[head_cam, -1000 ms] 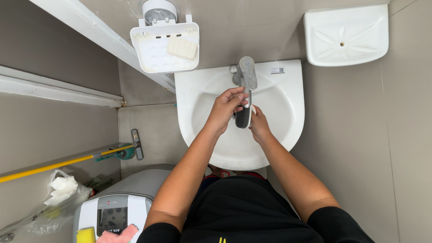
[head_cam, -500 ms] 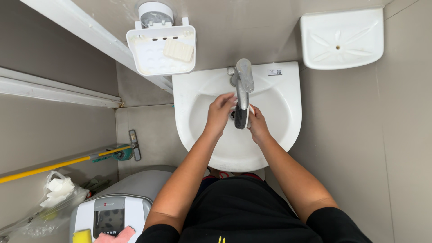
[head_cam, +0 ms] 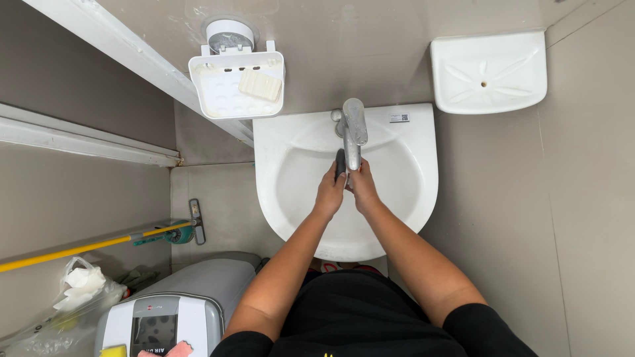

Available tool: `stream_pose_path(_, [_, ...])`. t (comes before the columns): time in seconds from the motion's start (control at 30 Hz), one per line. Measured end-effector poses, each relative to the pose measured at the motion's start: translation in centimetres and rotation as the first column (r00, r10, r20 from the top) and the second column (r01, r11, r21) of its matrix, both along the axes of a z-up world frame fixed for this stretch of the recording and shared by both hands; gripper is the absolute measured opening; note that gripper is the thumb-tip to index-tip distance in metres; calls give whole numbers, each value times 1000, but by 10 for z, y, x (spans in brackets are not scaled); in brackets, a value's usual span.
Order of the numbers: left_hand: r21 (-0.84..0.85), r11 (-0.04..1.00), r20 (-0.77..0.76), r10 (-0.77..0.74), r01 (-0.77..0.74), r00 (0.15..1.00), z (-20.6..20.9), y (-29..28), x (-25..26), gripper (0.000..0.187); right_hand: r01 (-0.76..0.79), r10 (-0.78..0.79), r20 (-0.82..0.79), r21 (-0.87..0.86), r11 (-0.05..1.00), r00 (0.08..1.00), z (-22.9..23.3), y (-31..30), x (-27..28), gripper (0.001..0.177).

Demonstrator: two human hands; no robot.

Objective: The person turns on the faucet and wets an orange sponge. They scrub the sink basin, faucet, and surrounding surfaces with the sponge, rinsing it under the running water periodically.

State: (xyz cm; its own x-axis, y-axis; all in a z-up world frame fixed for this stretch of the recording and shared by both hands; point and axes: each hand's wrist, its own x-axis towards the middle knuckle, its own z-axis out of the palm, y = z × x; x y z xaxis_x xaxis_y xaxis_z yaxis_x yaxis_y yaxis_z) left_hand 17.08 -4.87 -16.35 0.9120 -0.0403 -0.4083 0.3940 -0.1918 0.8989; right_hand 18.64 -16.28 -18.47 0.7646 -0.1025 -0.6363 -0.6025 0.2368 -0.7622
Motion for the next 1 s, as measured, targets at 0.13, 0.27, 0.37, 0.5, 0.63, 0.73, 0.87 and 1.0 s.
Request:
stream_pose_path(0.13, [22,1000,68,-3,1,998,5,-7,-3,51,32,-27,73,-67,997,997,13,2,-2,63])
stream_pose_path(0.27, [70,998,82,-1,-5,997,4,-1,-3,47,52,-54,11,103,993,998,-1,-19,-7,57])
stream_pose_path(0.37, [111,994,130,8,-22,992,0,-1,-3,48,27,-24,-16,231,973,1000,-15,-19,-14,51])
stream_pose_path(0.5, [113,993,261,3,-34,965,-2,-5,-3,47,10,1,-42,270,963,999,-18,-14,-16,51])
stream_pose_path(0.63, [141,988,171,35,-59,985,-1,-1,-1,45,-4,9,-18,273,962,1000,-18,-20,-15,48])
stream_pose_path(0.73, [145,986,125,66,-84,990,-2,0,-2,31,-26,29,-27,92,995,999,-13,-23,-15,52])
stream_pose_path(0.87, [-22,992,98,122,-121,988,-2,5,-6,21,-202,203,-23,-267,942,979,-2,-21,-12,55])
stream_pose_path(1.0, [-54,993,255,119,-109,959,13,13,-10,26,-188,225,65,-360,914,972,2,-8,-7,44])
